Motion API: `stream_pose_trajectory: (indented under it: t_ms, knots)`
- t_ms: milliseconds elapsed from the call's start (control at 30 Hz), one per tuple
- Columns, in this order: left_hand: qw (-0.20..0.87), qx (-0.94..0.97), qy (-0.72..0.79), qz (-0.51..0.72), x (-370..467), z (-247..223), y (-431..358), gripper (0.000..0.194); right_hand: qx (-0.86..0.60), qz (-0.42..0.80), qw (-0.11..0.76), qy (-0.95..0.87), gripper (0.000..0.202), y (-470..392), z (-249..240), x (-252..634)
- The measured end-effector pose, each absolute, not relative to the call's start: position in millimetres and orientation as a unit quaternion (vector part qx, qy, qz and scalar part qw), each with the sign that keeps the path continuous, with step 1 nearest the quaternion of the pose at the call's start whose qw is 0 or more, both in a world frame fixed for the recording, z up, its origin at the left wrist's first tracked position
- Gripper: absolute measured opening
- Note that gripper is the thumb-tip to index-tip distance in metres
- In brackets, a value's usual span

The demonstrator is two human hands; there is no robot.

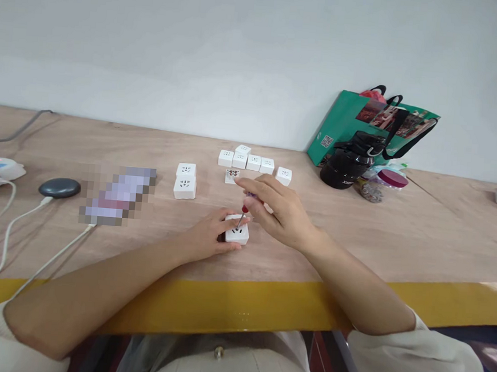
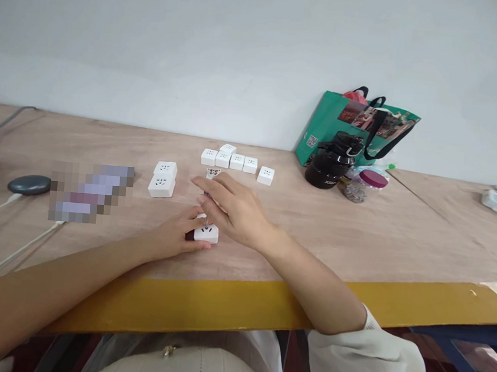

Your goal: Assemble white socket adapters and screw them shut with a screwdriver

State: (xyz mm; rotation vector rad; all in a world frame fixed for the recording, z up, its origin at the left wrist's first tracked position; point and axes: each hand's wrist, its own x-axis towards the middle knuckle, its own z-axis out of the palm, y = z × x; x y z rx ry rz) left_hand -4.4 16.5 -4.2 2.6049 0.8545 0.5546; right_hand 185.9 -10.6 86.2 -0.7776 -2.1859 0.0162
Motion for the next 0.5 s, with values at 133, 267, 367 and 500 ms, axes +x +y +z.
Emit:
stream_pose_trajectory:
  t_ms: [133, 267, 367, 500]
  knots:
    - [0.167, 0.919, 0.297, 0.198, -4.6, -3.6, 16.4, 0.051, -0.293, 0.011, 0.396, -0.870, 0.029, -10.9, 86.3, 186.3]
    - [0.169, 0.919, 0.297, 0.196, -5.1, -3.2, 16.2, 0.051, -0.312, -0.003, 0.408, -0.858, 0.025, -10.4, 86.7, 186.7]
    - [0.162, 0.921, 0.293, 0.198, -5.1, -3.7, 16.3, 0.051, -0.300, 0.005, 0.409, -0.861, 0.029, -9.4, 86.7, 187.1]
    - [0.163, 0.920, 0.295, 0.199, -5.1, -4.1, 16.4, 0.052, -0.324, 0.004, 0.411, -0.852, 0.022, -9.6, 85.7, 187.3]
